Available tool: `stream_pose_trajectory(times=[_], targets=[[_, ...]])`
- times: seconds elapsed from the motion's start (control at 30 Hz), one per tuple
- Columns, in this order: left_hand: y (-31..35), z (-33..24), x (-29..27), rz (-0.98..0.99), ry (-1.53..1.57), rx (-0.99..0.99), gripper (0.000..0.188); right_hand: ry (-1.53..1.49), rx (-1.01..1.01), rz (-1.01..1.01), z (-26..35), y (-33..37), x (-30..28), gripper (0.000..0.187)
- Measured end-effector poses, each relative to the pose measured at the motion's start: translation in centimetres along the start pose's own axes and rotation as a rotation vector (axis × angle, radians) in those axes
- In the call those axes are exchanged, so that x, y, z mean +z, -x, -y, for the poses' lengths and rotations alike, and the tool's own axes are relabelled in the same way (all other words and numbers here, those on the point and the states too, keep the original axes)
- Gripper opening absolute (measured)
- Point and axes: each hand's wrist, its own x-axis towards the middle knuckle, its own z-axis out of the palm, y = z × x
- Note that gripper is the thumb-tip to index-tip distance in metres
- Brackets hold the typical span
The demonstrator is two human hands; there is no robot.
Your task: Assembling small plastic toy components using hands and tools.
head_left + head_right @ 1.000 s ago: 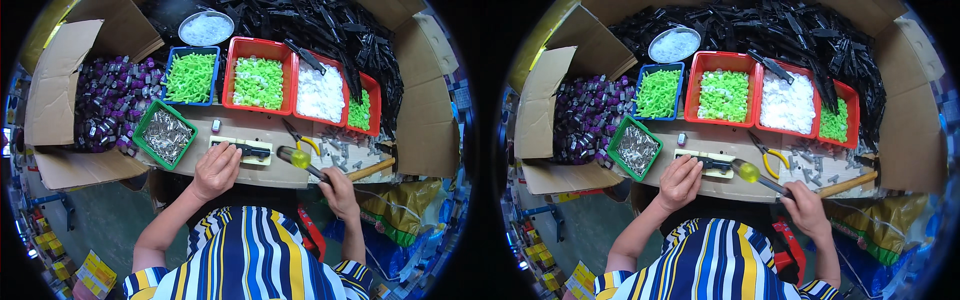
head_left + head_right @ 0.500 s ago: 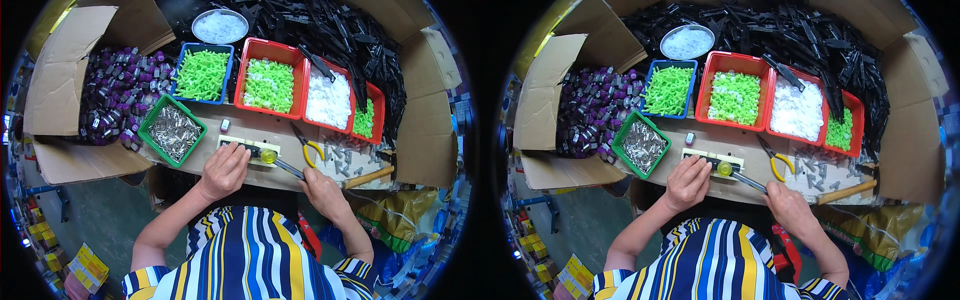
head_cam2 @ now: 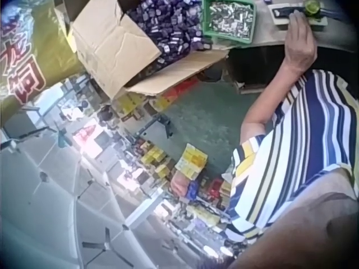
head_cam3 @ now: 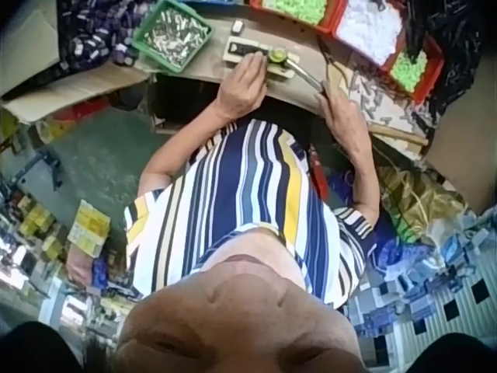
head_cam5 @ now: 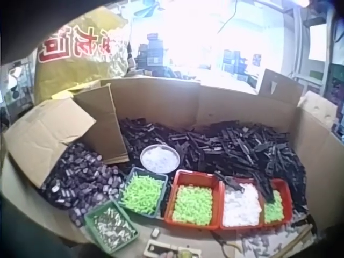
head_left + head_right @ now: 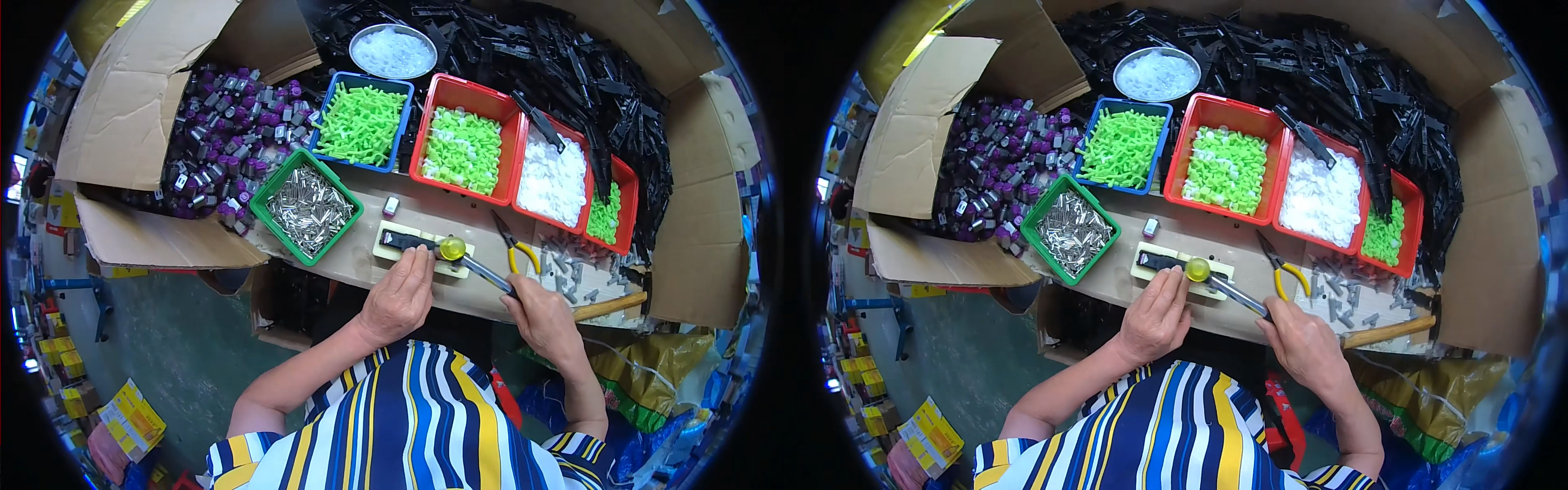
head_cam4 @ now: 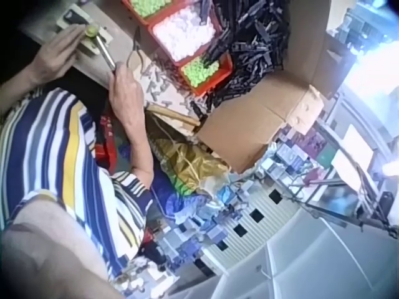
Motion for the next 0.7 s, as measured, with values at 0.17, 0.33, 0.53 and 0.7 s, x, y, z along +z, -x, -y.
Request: stream_pose_trajectory(times=[0.17, 0.33, 0.53, 0.7], targets=[[0.2, 0.0, -0.1, 0.003, -0.003, -0.002, 0.047, -0.131, -0.189, -0.26, 2.8, -2.1, -0.8, 0.02], [1.0, 0.2, 0.4, 0.014, 0.011, 0.01, 0.047, 0.162, -0.151, 0.061, 2.2, -4.2, 0.6, 0.021], [-0.1, 0.6, 0.0, -0.057, -0.033, 0.052, 0.042, -0.068, -0.219, -0.197, 3.3, -4.0, -0.9, 0.021], [0.0, 0.2, 0.0, -0.047, -0.008, 0.012, 0.038, 0.182, -0.13, 0.07, 1.8, -4.2, 0.7, 0.024]])
